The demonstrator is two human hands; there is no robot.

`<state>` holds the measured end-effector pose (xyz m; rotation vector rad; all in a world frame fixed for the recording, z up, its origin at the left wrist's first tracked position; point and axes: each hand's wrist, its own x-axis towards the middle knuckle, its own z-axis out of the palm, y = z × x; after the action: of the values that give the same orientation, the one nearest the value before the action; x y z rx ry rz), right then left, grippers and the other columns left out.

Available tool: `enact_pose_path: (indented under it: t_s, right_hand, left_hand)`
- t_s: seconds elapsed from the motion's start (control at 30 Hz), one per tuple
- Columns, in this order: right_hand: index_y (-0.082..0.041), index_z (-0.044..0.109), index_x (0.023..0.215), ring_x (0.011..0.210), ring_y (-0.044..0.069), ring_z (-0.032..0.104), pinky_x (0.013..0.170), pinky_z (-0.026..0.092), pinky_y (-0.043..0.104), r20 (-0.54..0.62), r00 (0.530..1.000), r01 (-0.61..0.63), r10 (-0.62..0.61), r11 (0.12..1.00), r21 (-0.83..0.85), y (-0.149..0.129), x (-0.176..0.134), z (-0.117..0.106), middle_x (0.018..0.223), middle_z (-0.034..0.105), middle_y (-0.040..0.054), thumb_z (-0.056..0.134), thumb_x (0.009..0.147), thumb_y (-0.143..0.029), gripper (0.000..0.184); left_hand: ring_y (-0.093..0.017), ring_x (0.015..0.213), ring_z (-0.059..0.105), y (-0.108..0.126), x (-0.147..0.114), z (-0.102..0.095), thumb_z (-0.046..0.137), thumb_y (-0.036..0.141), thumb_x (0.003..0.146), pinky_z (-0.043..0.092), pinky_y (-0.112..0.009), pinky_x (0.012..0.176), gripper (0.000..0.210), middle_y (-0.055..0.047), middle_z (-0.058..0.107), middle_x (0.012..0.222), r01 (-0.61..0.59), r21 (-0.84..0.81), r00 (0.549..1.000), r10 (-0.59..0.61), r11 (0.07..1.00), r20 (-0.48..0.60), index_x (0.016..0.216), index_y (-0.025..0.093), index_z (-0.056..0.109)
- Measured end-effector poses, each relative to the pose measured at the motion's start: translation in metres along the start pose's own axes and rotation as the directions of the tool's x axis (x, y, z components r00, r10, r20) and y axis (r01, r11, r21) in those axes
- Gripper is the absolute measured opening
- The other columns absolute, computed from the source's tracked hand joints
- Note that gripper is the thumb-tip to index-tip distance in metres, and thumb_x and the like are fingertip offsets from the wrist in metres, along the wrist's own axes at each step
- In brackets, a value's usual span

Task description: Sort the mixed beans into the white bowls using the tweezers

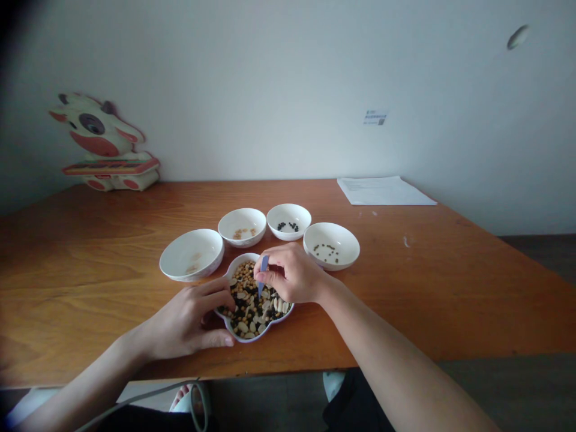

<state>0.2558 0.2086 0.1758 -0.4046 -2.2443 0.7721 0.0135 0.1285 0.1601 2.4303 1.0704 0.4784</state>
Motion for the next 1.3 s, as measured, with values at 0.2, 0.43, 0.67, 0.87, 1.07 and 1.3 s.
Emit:
enact_pose_path:
  t_s: [0.2,0.43,0.67,0.87,1.07,1.3]
  right_hand:
    - [-0.013,0.068,0.076,0.064,0.014,0.062,0.061,0.046,0.027,0.033,0.999,-0.011,0.011,1.000,0.006,0.0021,-0.0004,0.0024,0.072,0.070,0.0057,0.060,0.088,-0.018,0.015]
    - [-0.014,0.068,0.075,0.064,0.015,0.063,0.061,0.047,0.027,0.040,0.999,-0.026,0.026,1.000,0.002,0.0007,0.0001,0.0024,0.072,0.070,0.0058,0.061,0.087,-0.018,0.014]
    - [-0.013,0.068,0.076,0.066,0.015,0.064,0.063,0.049,0.027,0.005,1.000,-0.008,0.008,1.000,0.004,0.0004,0.0006,0.0023,0.073,0.071,0.0061,0.061,0.088,-0.018,0.015]
    - [-0.013,0.069,0.076,0.067,0.015,0.065,0.063,0.050,0.027,-0.034,0.999,0.006,-0.006,1.000,0.005,-0.0017,0.0010,-0.0003,0.074,0.072,0.0070,0.061,0.089,-0.020,0.017]
    - [-0.013,0.069,0.077,0.064,0.014,0.063,0.059,0.049,0.026,-0.070,0.997,-0.013,0.015,1.000,0.022,-0.0022,0.0005,-0.0025,0.073,0.071,0.0070,0.060,0.090,-0.022,0.018]
    - [-0.014,0.067,0.075,0.062,0.013,0.061,0.058,0.046,0.026,-0.035,0.999,-0.012,0.011,1.000,-0.023,-0.0023,0.0017,-0.0026,0.072,0.070,0.0052,0.059,0.089,-0.020,0.017]
  left_hand:
    - [-0.019,0.081,0.056,0.0012,0.0000,-0.0014,0.067,0.054,0.089,0.043,-0.030,0.066,0.038,-0.004,0.059,0.096,-0.013,-0.015,1.000,0.013,1.000,-0.003,0.091,0.016,0.060]
    - [-0.020,0.081,0.056,0.0019,0.0010,-0.0015,0.069,0.054,0.088,0.043,-0.029,0.066,0.039,-0.005,0.058,0.096,-0.009,-0.007,1.000,0.009,1.000,-0.006,0.090,0.016,0.061]
    - [-0.020,0.080,0.056,0.0006,-0.0004,-0.0004,0.065,0.057,0.089,0.044,-0.030,0.066,0.041,-0.005,0.058,0.095,0.002,-0.004,1.000,-0.002,1.000,0.006,0.092,0.016,0.061]
    - [-0.020,0.080,0.055,-0.0011,0.0003,0.0003,0.066,0.057,0.089,0.044,-0.030,0.067,0.041,-0.005,0.057,0.095,0.007,0.007,1.000,-0.007,1.000,0.006,0.092,0.017,0.061]
    - [-0.018,0.078,0.054,-0.0015,-0.0009,0.0019,0.064,0.058,0.090,0.043,-0.028,0.065,0.041,-0.005,0.057,0.095,0.000,-0.007,1.000,0.000,1.000,0.005,0.092,0.016,0.062]
    - [-0.018,0.078,0.055,-0.0017,-0.0007,0.0016,0.065,0.057,0.089,0.043,-0.029,0.066,0.041,-0.005,0.057,0.095,0.002,-0.011,1.000,-0.002,1.000,0.001,0.092,0.016,0.062]
